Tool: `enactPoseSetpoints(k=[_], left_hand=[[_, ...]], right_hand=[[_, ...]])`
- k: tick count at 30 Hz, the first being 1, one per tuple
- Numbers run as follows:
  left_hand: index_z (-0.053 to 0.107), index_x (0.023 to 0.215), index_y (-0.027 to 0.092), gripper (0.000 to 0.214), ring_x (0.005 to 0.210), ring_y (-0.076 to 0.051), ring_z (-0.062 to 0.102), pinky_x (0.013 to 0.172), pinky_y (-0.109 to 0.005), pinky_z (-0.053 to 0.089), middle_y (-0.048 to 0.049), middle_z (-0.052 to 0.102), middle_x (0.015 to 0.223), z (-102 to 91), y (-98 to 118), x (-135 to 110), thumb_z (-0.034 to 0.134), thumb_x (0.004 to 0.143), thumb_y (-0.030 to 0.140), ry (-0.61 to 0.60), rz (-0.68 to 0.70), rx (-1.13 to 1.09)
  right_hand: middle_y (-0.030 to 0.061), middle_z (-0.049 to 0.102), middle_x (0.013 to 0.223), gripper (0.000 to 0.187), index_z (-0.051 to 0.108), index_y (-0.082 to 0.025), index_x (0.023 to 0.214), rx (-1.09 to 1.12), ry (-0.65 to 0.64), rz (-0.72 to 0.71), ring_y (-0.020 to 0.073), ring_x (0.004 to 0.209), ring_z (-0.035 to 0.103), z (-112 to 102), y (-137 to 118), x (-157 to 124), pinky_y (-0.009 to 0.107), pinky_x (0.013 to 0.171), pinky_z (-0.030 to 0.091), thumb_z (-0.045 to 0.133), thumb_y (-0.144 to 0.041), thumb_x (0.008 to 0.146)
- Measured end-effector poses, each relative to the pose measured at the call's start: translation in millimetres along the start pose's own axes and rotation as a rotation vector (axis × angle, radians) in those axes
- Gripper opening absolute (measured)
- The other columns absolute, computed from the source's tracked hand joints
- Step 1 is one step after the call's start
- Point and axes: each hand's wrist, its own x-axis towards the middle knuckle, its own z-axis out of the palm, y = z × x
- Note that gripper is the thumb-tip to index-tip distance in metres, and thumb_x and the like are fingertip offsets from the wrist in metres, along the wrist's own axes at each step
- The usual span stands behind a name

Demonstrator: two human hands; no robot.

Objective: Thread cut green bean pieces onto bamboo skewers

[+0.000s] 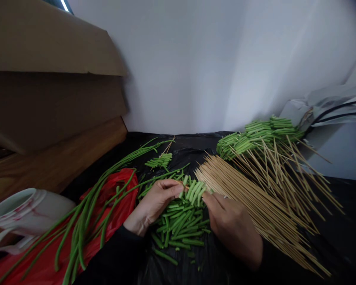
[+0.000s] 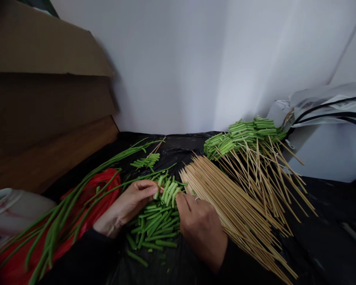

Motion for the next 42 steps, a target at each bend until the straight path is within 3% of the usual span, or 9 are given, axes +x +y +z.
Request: enactPoseSetpoints(k=[4,10,17,24,29,33,36,39,42], left_hand=[[0.075,0.069,0.015,0.020,0.058,-0.007,0.052,0.061,-0.019,0.041,-0.0001,0.064,0.063,5.7,-7,1,0.086,0.057,0.028,0.027,0.000,-0.001],[0.078,0.080,0.016,0.023,0.066,-0.011,0.058,0.067,-0.021,0.044,-0.0040,0.072,0.074,-1.0,-2,3,0.082,0.064,0.032,0.038,0.071,0.150],[0.078,0.078,0.016,0.023,0.080,-0.020,0.064,0.076,-0.026,0.045,-0.0083,0.075,0.082,-26.3,21,9,0.079,0.066,0.036,0.376,0.344,0.466],[0.073,0.077,0.020,0.024,0.079,-0.021,0.062,0.073,-0.031,0.043,-0.0053,0.070,0.083,-41.8,13,12,0.063,0.077,0.041,0.455,0.414,1.210],[0.073,0.080,0.022,0.023,0.084,-0.023,0.061,0.070,-0.031,0.042,-0.0056,0.068,0.088,-39.4,7,11,0.064,0.075,0.043,0.433,0.327,1.423],[0.074,0.080,0.023,0.019,0.083,-0.023,0.062,0.071,-0.032,0.041,-0.0044,0.069,0.085,-39.0,5,12,0.061,0.079,0.037,0.379,0.320,1.419],[0.074,0.080,0.021,0.018,0.086,-0.023,0.061,0.077,-0.033,0.042,-0.0055,0.069,0.087,-39.2,6,14,0.061,0.080,0.033,0.378,0.417,1.331],[0.073,0.080,0.019,0.017,0.087,-0.021,0.061,0.082,-0.032,0.042,-0.0059,0.069,0.088,-37.3,6,16,0.064,0.079,0.033,0.385,0.492,1.078],[0.073,0.084,0.017,0.020,0.079,-0.017,0.061,0.076,-0.028,0.045,-0.0042,0.070,0.083,-32.5,6,16,0.073,0.073,0.034,0.343,0.364,0.634]], right_hand=[[0.0013,0.056,0.071,0.026,0.061,-0.013,0.103,-0.007,-0.001,-0.011,0.0152,0.057,0.047,1,-1,0,0.032,0.054,0.027,0.039,-0.008,0.089],[0.0001,0.055,0.070,0.025,0.060,-0.015,0.105,-0.045,-0.015,0.009,0.0140,0.055,0.045,0,7,1,0.032,0.055,0.026,0.042,-0.010,0.089],[0.0010,0.056,0.070,0.025,0.063,-0.016,0.104,-0.104,0.026,0.038,0.0133,0.058,0.046,0,20,2,0.031,0.057,0.025,0.043,-0.012,0.090],[0.0000,0.055,0.068,0.025,0.064,-0.016,0.103,-0.101,0.034,0.032,0.0136,0.055,0.045,0,18,2,0.032,0.055,0.023,0.044,-0.011,0.089],[0.0008,0.056,0.070,0.024,0.063,-0.015,0.103,-0.086,0.022,0.027,0.0136,0.057,0.046,-1,16,3,0.032,0.056,0.023,0.044,-0.013,0.091],[0.0008,0.057,0.070,0.022,0.063,-0.016,0.103,-0.084,0.017,0.031,0.0133,0.057,0.046,-2,15,3,0.031,0.056,0.024,0.044,-0.014,0.091],[0.0003,0.057,0.069,0.022,0.063,-0.017,0.102,-0.092,0.031,0.035,0.0133,0.056,0.045,-1,14,3,0.032,0.056,0.023,0.044,-0.015,0.092],[0.0002,0.056,0.069,0.022,0.063,-0.017,0.101,-0.083,0.034,0.036,0.0138,0.056,0.045,0,14,3,0.032,0.055,0.023,0.044,-0.015,0.092],[-0.0001,0.055,0.068,0.021,0.063,-0.018,0.097,-0.072,0.030,0.037,0.0143,0.056,0.045,0,14,3,0.032,0.056,0.022,0.043,-0.014,0.092]])
